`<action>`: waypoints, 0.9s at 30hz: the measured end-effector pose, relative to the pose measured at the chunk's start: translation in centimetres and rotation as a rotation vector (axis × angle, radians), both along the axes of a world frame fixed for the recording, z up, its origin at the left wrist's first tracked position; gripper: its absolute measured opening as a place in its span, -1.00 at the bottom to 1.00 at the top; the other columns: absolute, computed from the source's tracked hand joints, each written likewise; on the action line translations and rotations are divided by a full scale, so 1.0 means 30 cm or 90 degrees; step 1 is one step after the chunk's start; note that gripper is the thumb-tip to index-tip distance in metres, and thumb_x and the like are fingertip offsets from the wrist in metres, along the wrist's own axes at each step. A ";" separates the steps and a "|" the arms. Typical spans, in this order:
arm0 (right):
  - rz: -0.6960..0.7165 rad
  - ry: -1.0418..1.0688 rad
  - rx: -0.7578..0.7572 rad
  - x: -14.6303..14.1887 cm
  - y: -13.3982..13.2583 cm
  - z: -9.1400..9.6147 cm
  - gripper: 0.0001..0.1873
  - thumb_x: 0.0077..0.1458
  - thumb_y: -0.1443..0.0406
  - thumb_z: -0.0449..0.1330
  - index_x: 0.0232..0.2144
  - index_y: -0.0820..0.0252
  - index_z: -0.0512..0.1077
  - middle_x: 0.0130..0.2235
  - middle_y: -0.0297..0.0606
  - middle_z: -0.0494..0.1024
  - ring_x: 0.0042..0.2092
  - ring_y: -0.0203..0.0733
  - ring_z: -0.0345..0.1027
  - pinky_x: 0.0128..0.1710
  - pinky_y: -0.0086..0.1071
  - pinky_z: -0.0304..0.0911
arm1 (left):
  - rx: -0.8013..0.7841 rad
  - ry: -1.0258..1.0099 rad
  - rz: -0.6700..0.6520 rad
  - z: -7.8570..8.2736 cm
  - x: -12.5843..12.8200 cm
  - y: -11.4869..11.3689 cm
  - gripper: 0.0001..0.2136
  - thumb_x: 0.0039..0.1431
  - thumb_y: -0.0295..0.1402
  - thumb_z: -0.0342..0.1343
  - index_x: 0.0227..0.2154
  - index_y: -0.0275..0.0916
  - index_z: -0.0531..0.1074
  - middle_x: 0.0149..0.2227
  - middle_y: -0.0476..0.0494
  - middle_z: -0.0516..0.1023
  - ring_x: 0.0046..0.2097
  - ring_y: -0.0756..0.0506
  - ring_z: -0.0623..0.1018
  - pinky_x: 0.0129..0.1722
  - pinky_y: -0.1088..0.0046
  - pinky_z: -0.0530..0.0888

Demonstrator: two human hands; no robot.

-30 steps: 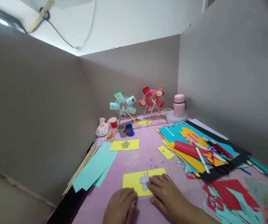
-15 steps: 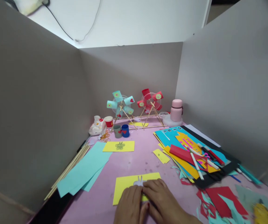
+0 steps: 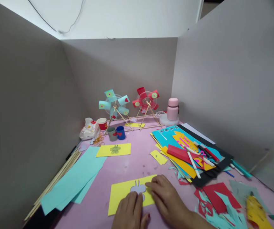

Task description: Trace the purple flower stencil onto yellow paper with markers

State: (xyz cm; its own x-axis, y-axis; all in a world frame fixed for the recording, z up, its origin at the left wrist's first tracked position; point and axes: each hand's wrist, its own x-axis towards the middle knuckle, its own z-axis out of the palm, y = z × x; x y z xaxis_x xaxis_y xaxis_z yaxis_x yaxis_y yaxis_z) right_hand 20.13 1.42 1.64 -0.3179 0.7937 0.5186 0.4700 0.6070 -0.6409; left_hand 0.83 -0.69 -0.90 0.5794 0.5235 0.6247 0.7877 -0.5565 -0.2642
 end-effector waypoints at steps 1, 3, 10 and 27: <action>0.016 -0.064 0.035 -0.003 -0.005 -0.002 -0.69 0.14 0.45 0.01 -0.13 0.15 0.45 -0.23 -0.13 0.48 -0.19 -0.07 0.35 -0.20 -0.25 0.31 | 0.011 0.009 0.004 -0.011 -0.002 0.000 -0.63 0.34 -0.17 -0.16 -0.11 -0.34 0.42 -0.22 -0.28 0.56 -0.23 -0.18 0.57 -0.28 0.34 0.48; 0.028 -0.156 0.095 -0.003 -0.008 -0.011 -0.66 0.11 0.45 0.05 -0.06 0.17 0.41 -0.14 -0.08 0.50 -0.13 -0.04 0.36 -0.15 -0.22 0.32 | 0.029 0.028 0.013 -0.033 -0.008 -0.001 -0.62 0.33 -0.15 -0.15 -0.11 -0.33 0.43 -0.22 -0.27 0.58 -0.23 -0.18 0.58 -0.28 0.35 0.47; 0.052 -0.298 0.189 0.008 0.015 -0.047 -0.64 0.14 0.41 0.10 0.00 0.17 0.38 -0.02 -0.13 0.55 -0.03 -0.04 0.40 -0.07 -0.21 0.30 | 0.031 0.065 0.038 -0.067 -0.021 0.000 -0.56 0.26 -0.04 -0.07 -0.04 -0.28 0.43 -0.06 -0.28 0.56 -0.15 -0.16 0.56 -0.28 0.41 0.44; 0.050 -0.302 0.122 -0.009 0.006 -0.010 -0.65 0.11 0.44 0.09 -0.03 0.21 0.37 -0.03 -0.12 0.54 -0.03 -0.02 0.38 -0.09 -0.18 0.27 | 0.038 0.082 0.015 -0.047 -0.020 0.004 -0.56 0.27 -0.08 -0.08 -0.04 -0.35 0.41 -0.06 -0.29 0.56 -0.09 -0.18 0.56 -0.23 0.36 0.46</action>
